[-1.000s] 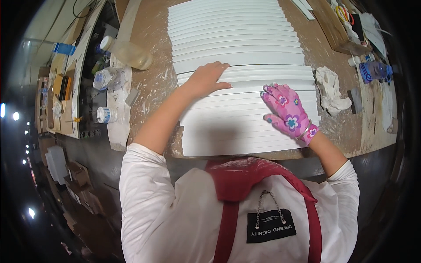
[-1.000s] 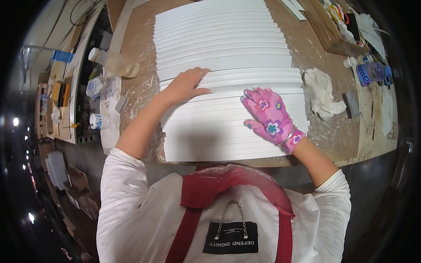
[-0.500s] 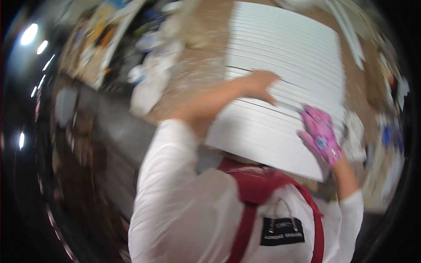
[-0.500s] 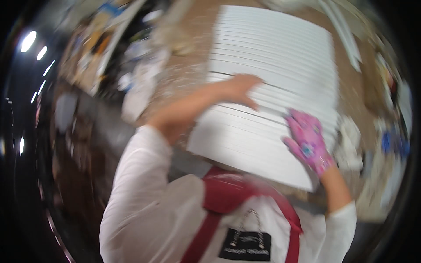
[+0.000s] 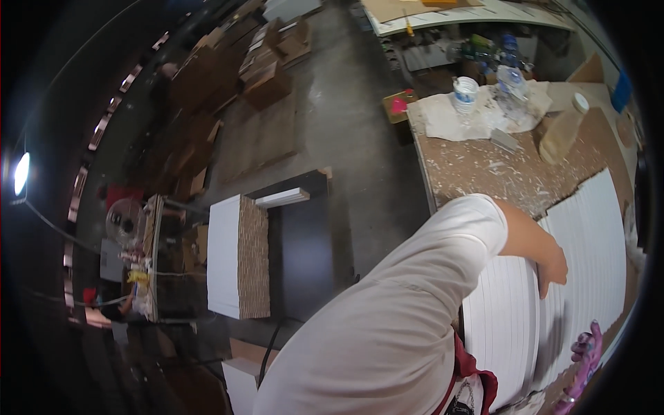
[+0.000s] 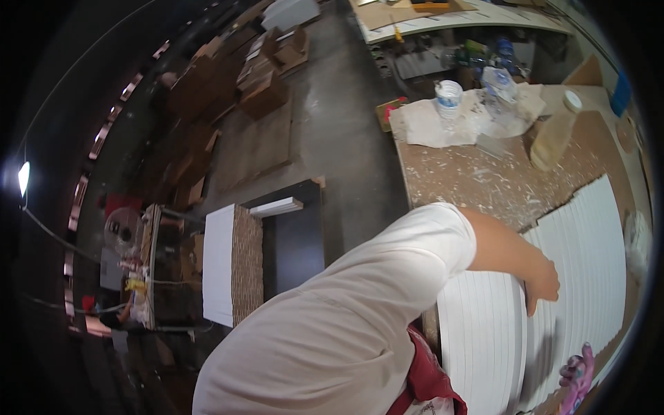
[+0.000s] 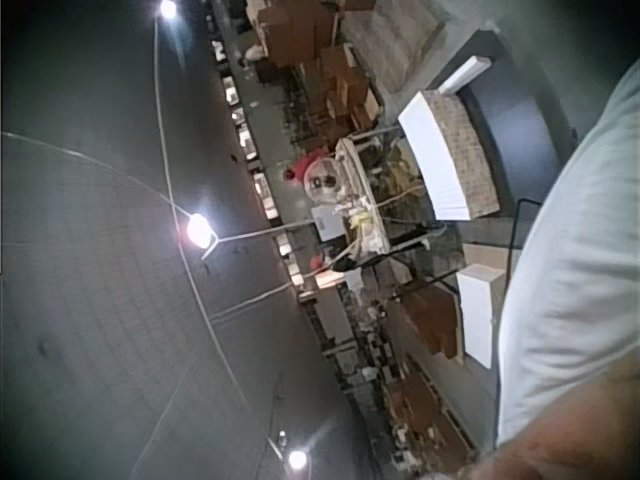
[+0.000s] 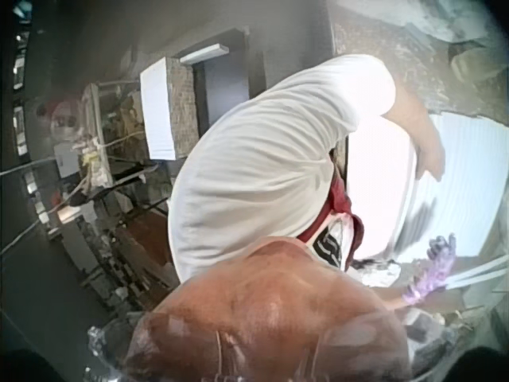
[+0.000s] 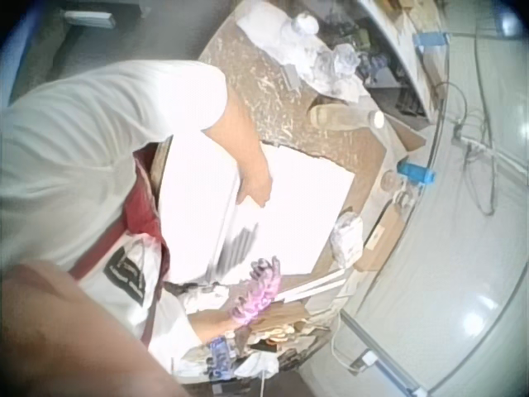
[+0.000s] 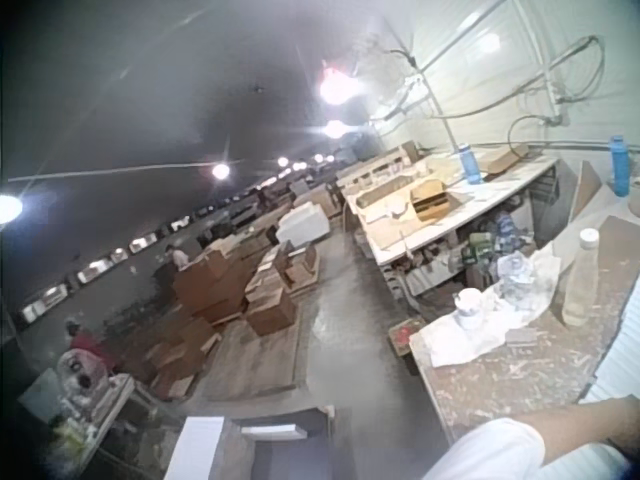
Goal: The person cleans multiple white wooden slats by hand, using a cloth to wipe down each slat before stacking them. The person then pours a liquid onto the cloth from a bottle and continues wiping the slats.
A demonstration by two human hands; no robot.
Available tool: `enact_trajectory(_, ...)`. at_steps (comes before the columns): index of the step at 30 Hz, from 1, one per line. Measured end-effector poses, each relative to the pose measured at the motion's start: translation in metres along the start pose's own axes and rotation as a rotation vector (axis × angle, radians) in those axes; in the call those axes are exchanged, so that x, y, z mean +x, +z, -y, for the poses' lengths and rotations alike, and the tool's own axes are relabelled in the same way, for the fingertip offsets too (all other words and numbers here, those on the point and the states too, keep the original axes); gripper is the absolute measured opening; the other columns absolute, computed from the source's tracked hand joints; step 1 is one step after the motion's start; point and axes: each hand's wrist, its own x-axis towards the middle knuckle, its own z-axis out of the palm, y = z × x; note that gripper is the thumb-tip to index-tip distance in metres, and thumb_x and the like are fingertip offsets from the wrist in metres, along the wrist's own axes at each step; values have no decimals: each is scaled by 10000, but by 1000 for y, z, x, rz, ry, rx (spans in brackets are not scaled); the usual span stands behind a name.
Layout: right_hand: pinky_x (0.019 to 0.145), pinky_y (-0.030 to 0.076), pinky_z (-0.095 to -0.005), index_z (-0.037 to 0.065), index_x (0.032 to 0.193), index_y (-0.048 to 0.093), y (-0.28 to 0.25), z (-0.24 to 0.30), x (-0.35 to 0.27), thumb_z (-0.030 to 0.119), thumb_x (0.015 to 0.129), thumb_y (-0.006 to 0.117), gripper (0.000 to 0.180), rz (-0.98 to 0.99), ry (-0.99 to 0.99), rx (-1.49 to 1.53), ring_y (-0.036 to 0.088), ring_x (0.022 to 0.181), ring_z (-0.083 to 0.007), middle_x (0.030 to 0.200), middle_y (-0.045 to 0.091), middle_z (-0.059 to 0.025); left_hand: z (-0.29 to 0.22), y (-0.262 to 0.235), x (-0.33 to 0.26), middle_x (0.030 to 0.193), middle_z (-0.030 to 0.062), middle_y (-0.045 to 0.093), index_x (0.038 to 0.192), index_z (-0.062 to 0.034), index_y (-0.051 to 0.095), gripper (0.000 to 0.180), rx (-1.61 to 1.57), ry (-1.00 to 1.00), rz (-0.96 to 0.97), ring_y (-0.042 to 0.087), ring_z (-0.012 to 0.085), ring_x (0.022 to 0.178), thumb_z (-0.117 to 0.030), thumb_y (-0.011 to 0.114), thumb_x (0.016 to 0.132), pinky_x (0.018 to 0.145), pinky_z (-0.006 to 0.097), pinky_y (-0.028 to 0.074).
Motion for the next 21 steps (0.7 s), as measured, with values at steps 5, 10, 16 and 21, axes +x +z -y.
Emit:
enact_trajectory(5, 1024, 389, -368, -58, 1335, 461, 6, 0, 15, 256, 975, 487, 479, -94, -45, 115, 521, 1177, -279, 1273, 550, -201, -36, -30, 5, 1167, 98, 604, 1175, -97, 559, 602, 178, 29, 138, 582, 345, 1079, -512, 681, 757, 847, 510, 456)
enact_trajectory(10, 944, 453, -400, -5, 1327, 499, 0, -30, 40, 341, 980, 445, 493, -75, -293, 70, 569, 1111, -288, 1269, 570, -189, -44, -15, -32, 1051, 33, 613, 1148, -153, 546, 403, 383, 146, -229, 612, 282, 976, -376, 638, 825, 728, 469, 470)
enact_trajectory(16, 1021, 380, -393, 29, 1401, 395, 17, -14, 49, 351, 937, 494, 573, -68, -105, -18, 486, 1205, -300, 1344, 485, -199, -55, -55, -51, 970, -34, 589, 1154, -285, 528, 336, 822, 302, -738, 598, 231, 881, -314, 590, 825, 689, 407, 462)
enact_trajectory(21, 1085, 319, -387, 56, 1462, 309, 17, -42, 44, 359, 902, 535, 675, -45, 30, -108, 417, 1284, -310, 1406, 415, -208, -46, -44, -70, 1153, 51, 576, 1160, -270, 589, 338, 574, 203, -881, 602, 228, 994, -279, 579, 823, 828, 424, 477)
